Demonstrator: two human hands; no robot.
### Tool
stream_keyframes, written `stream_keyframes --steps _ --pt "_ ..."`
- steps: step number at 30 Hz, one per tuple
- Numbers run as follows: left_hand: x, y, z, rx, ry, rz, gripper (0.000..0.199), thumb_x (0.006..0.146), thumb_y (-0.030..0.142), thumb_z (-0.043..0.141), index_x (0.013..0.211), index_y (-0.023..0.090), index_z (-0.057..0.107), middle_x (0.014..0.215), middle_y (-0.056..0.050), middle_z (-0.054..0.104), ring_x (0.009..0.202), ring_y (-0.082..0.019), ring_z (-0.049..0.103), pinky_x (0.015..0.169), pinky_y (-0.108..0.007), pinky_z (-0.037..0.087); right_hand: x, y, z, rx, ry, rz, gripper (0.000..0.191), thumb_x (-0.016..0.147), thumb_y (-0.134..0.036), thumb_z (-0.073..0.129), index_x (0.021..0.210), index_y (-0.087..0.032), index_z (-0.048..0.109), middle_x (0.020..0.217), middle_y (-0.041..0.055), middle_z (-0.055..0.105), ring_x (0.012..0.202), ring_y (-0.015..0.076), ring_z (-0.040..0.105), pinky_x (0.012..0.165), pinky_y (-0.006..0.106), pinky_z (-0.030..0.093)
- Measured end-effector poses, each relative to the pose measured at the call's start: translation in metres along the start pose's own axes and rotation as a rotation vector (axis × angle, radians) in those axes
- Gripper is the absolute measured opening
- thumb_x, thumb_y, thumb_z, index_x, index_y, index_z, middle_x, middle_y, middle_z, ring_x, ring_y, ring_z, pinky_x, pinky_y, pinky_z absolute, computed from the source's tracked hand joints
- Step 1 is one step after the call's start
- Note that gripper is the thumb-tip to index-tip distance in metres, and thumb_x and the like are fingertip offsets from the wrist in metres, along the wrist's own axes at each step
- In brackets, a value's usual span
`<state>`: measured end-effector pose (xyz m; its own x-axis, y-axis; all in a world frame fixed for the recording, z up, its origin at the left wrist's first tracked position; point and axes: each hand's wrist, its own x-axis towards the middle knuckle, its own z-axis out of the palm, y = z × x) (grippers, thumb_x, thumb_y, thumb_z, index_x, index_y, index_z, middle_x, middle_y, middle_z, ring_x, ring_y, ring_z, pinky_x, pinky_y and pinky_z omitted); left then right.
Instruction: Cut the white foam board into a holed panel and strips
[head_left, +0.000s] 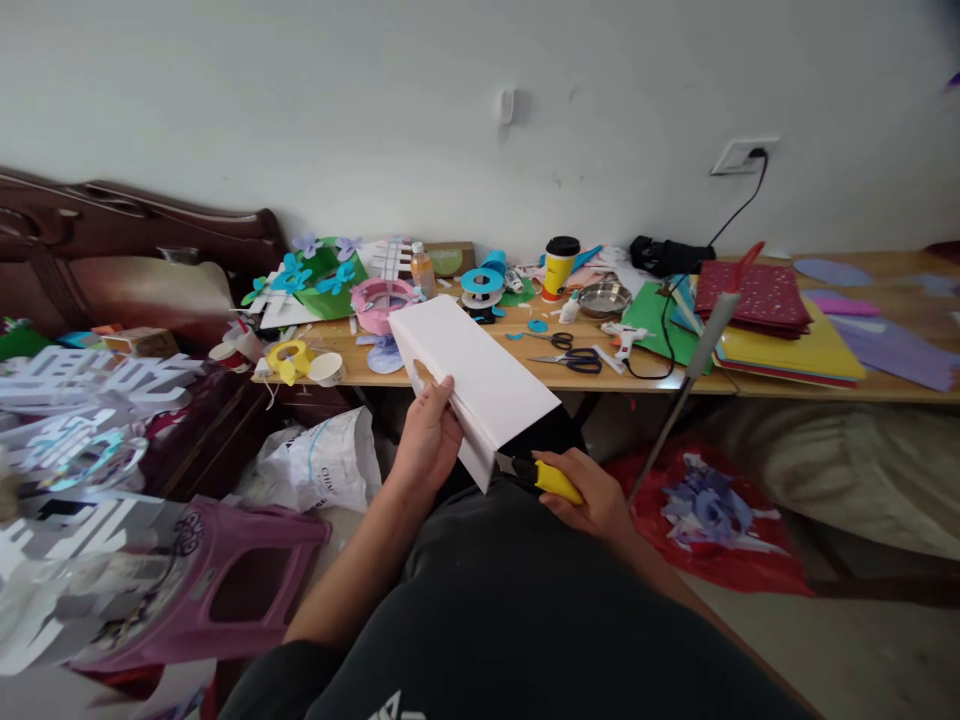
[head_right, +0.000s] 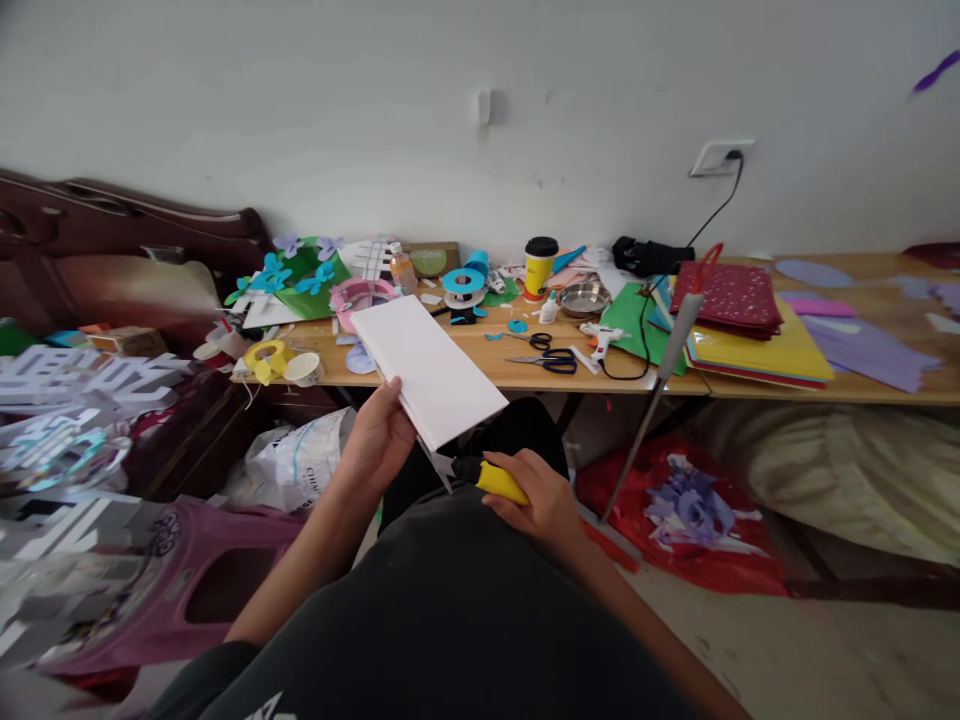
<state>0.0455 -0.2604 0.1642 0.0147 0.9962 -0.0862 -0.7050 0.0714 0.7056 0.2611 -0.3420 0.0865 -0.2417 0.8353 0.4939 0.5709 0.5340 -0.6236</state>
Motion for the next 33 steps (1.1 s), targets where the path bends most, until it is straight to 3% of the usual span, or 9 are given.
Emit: stream_keyframes --steps 33 --pt "-0.0065 0.0032 0.0031 0.046 -0.045 0.002 0.028 0.080 0.029 0.078 0.102 0.013 0.071 0.109 -0.011 0.075 0.115 -0.028 0.066 0.108 -0.041 0.047 0.0001 0.0004 -0.0042 -0.005 -0.001 -0.020 0.046 0.097 -0.055 0.051 0.129 -0.024 0.060 0.095 0.0067 0.062 0.080 0.0193 0.062 0.071 0.032 0.052"
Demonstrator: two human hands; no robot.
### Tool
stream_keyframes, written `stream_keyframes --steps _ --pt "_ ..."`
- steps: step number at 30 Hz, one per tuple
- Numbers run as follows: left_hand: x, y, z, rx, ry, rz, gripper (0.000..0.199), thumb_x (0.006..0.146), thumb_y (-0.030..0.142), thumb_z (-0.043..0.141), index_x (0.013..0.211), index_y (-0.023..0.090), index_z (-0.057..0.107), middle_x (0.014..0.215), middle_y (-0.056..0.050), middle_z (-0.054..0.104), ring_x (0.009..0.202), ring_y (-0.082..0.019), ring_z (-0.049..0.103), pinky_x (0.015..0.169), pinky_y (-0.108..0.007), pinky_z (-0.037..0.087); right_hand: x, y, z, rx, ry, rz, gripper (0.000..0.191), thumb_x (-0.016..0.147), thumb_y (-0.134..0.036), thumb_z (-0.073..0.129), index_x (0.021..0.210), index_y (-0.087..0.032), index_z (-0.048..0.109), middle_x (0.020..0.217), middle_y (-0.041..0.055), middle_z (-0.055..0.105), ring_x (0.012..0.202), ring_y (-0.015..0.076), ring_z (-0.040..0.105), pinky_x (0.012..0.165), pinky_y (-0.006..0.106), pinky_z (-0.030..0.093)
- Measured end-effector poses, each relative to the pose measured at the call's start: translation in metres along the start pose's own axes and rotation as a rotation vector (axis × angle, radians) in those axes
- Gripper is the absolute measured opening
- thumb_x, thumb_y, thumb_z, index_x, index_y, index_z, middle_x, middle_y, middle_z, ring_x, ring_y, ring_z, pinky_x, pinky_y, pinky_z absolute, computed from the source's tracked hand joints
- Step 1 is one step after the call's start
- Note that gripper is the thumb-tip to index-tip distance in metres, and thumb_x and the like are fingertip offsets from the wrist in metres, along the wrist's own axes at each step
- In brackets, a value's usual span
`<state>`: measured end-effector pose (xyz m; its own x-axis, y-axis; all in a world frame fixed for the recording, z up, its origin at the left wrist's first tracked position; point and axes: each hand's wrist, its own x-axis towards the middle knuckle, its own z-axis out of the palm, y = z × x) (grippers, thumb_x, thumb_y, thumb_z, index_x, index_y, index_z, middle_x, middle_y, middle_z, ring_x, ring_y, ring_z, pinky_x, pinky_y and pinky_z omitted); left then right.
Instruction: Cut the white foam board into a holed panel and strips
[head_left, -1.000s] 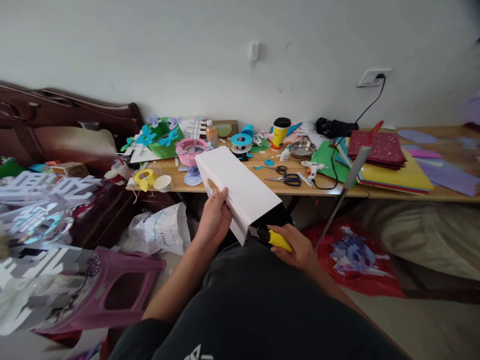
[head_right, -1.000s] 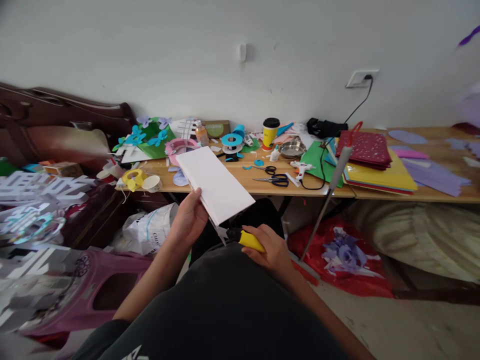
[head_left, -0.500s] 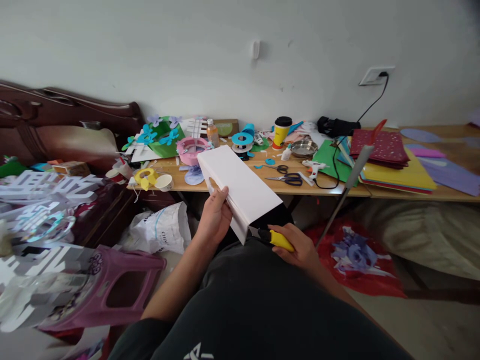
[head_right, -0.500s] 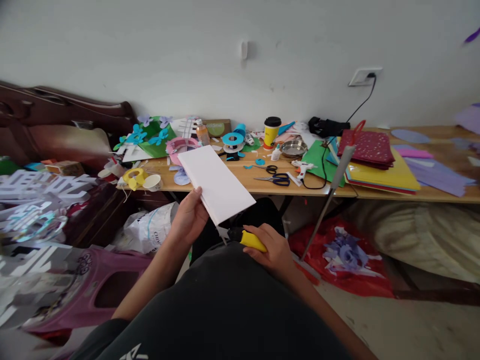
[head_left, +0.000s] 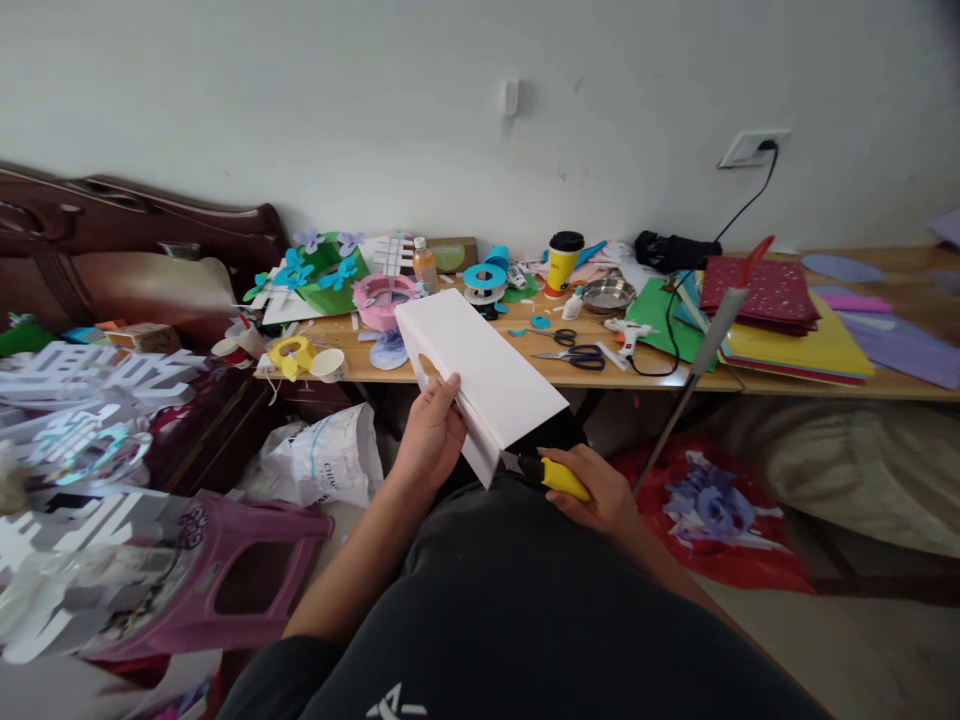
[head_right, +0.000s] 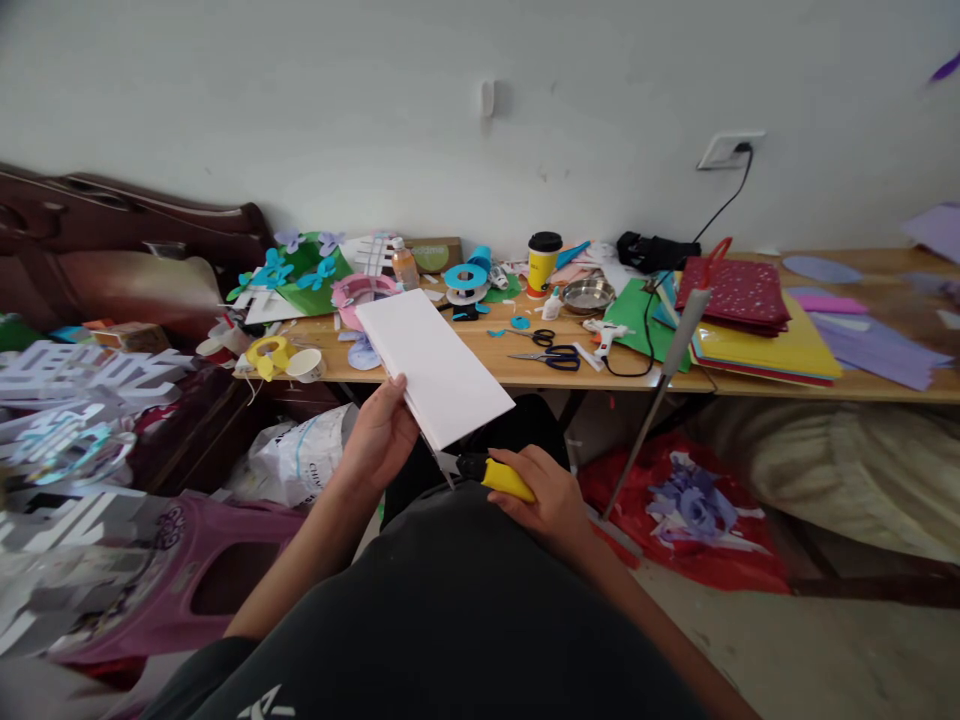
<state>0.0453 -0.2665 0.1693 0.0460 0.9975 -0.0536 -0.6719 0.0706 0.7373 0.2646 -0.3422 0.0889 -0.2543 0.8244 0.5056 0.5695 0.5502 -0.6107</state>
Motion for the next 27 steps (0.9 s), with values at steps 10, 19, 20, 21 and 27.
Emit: stream_keyframes --steps 10,19,20,21,27 --pt "-0.008 -0.003 0.004 0.014 -0.067 -0.040 0.027 0.077 0.030 0.082 0.096 0.016 0.069 0.104 -0.009 0.076 0.112 -0.026 0.067 0.105 -0.040 0.048 -0.003 0.008 0.002 -0.018 -0.006 -0.024 0.047 0.095 -0.055 0.052 0.129 -0.023 0.062 0.091 0.0065 0.062 0.078 0.0196 0.062 0.067 0.031 0.052" --pt "-0.014 -0.008 0.009 0.017 -0.098 -0.061 0.025 0.076 0.033 0.083 0.089 0.018 0.067 0.095 -0.005 0.074 0.099 -0.020 0.068 0.098 -0.035 0.048 -0.006 0.018 0.002 -0.058 0.017 -0.112 0.044 0.093 -0.046 0.058 0.132 -0.025 0.059 0.095 0.0067 0.064 0.079 0.0198 0.065 0.068 0.030 0.055" --pt "-0.015 -0.009 0.009 0.019 -0.100 -0.064 0.025 0.076 0.033 0.083 0.088 0.018 0.067 0.093 -0.004 0.074 0.097 -0.020 0.068 0.098 -0.034 0.048 -0.006 0.019 0.002 -0.064 0.019 -0.109 0.044 0.093 -0.046 0.058 0.132 -0.025 0.059 0.095 0.0069 0.064 0.080 0.0204 0.066 0.069 0.031 0.055" --pt "-0.015 -0.009 0.009 0.022 -0.101 -0.068 0.025 0.076 0.034 0.083 0.087 0.018 0.066 0.092 -0.004 0.073 0.096 -0.019 0.068 0.097 -0.033 0.047 -0.006 0.020 0.002 -0.071 0.018 -0.105 0.045 0.093 -0.047 0.058 0.132 -0.025 0.059 0.097 0.0072 0.065 0.082 0.0210 0.066 0.070 0.031 0.056" --pt "-0.019 -0.012 0.012 0.038 -0.101 -0.093 0.027 0.075 0.035 0.084 0.083 0.019 0.064 0.086 -0.002 0.071 0.089 -0.017 0.067 0.092 -0.031 0.048 -0.005 0.020 0.000 -0.117 0.019 -0.130 0.045 0.094 -0.052 0.056 0.127 -0.023 0.062 0.111 0.0119 0.070 0.099 0.0282 0.069 0.080 0.038 0.058"
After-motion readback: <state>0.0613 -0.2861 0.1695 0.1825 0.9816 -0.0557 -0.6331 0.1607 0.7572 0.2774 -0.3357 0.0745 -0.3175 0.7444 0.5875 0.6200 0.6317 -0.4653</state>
